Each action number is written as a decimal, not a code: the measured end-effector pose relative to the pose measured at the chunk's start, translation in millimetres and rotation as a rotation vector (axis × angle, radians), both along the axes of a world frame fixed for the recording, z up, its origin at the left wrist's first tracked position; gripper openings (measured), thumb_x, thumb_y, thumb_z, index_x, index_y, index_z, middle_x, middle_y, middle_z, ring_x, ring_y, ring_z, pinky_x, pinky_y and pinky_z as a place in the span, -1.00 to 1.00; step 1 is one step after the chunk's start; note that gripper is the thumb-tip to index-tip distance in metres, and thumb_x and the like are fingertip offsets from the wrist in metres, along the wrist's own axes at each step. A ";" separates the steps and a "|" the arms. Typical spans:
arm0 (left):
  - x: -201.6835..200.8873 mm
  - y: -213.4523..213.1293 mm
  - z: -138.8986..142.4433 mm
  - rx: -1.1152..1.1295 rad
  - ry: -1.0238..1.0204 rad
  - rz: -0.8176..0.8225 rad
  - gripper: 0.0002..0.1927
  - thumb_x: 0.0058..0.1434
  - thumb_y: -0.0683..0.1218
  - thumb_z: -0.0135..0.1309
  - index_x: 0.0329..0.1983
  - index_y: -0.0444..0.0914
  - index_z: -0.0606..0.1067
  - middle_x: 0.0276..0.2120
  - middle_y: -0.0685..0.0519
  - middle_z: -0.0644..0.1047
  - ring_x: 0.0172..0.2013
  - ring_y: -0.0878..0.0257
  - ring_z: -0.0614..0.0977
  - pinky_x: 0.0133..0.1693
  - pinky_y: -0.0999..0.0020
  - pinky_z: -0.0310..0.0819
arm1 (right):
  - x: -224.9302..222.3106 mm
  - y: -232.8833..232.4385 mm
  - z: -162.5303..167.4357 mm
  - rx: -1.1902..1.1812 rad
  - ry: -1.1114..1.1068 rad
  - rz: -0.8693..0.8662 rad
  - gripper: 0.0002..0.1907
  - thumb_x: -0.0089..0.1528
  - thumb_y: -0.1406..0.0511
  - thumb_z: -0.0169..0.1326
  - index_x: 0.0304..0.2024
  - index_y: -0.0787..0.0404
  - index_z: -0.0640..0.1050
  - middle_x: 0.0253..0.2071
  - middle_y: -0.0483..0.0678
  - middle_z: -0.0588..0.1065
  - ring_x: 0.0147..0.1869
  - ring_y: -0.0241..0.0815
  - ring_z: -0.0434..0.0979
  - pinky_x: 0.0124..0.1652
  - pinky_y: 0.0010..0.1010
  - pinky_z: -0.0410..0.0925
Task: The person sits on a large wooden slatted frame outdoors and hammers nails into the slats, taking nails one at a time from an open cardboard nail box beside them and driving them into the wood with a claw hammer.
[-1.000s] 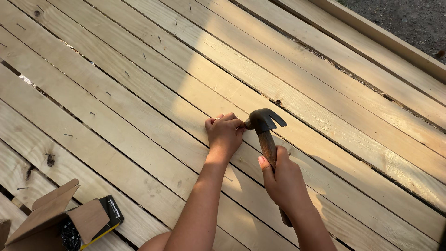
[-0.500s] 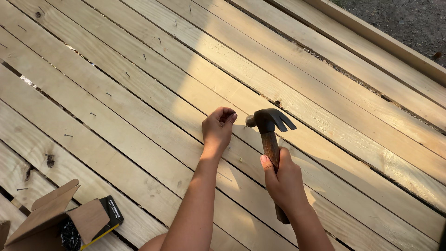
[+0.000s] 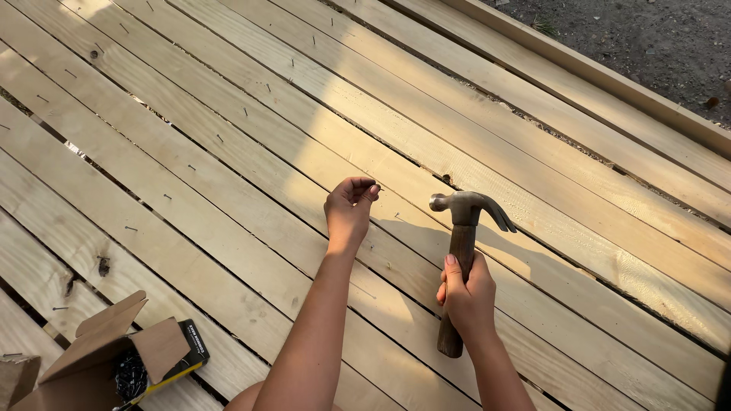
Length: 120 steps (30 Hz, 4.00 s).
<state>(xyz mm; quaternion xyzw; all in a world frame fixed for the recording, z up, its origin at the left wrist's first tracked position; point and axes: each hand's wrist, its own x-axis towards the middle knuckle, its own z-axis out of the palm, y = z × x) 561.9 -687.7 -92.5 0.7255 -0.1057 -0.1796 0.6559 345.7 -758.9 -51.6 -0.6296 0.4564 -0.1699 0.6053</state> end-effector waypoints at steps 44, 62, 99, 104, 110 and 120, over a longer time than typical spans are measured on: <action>19.1 -56.6 -17.7 0.265 -0.761 -0.394 -0.93 0.17 -0.16 0.22 -0.30 -0.10 0.59 -0.34 0.22 0.65 -0.13 0.25 0.61 0.06 0.23 0.25 | -20.3 -17.0 -40.6 0.088 -0.272 -0.005 -0.76 0.38 0.22 -0.05 -0.24 0.28 0.37 -0.51 -0.06 0.39 -0.57 -0.28 0.40 -0.51 -0.41 0.31; 18.8 -54.4 -20.2 0.227 -0.627 -0.421 -0.52 0.08 -0.24 0.24 0.02 -0.11 0.34 -0.41 0.23 0.66 -0.27 0.26 0.67 0.09 0.19 0.20 | 39.0 -36.1 43.4 -0.387 0.382 0.336 -0.66 0.36 0.13 0.03 -0.12 0.31 0.39 -0.58 0.10 0.51 -0.57 -0.03 0.50 -0.46 -0.18 0.34; 21.9 -11.1 -21.5 0.600 -0.884 -0.405 -0.67 0.30 -0.03 0.06 0.12 0.00 0.60 0.25 0.27 0.50 0.36 0.25 0.36 0.39 -0.28 -0.14 | 40.3 -34.8 47.7 -0.472 0.210 0.194 -0.66 0.35 0.12 0.01 -0.11 0.29 0.40 -0.55 0.07 0.49 -0.52 0.00 0.52 -0.41 -0.16 0.37; 24.9 -15.2 -32.1 0.616 -0.882 -0.386 -0.65 0.30 -0.01 0.05 0.14 0.03 0.59 0.26 0.29 0.49 0.37 0.28 0.35 0.40 -0.27 -0.12 | 45.7 -29.3 36.9 -0.477 0.231 0.221 -0.67 0.34 0.15 0.01 -0.13 0.31 0.37 -0.54 0.06 0.49 -0.53 -0.05 0.51 -0.44 -0.20 0.35; 7.6 -19.9 18.8 0.686 -0.646 -0.411 -0.76 0.35 -0.03 0.01 0.00 -0.08 0.61 0.23 0.14 0.48 0.26 0.09 0.43 0.24 -0.08 0.21 | 32.3 -20.2 65.8 -0.231 0.142 0.158 -0.63 0.36 0.12 0.00 -0.24 0.33 0.35 -0.56 0.00 0.42 -0.65 -0.22 0.44 -0.60 -0.33 0.34; -33.3 213.7 131.9 0.648 -0.403 0.371 -0.85 0.19 -0.26 -0.07 -0.34 -0.35 0.54 -0.35 -0.12 0.61 -0.30 -0.02 0.65 -0.22 0.12 0.54 | 58.4 123.9 136.4 0.125 -0.229 0.395 -0.70 0.34 0.16 0.00 -0.25 0.27 0.35 -0.52 -0.05 0.38 -0.66 -0.30 0.35 -0.63 -0.38 0.30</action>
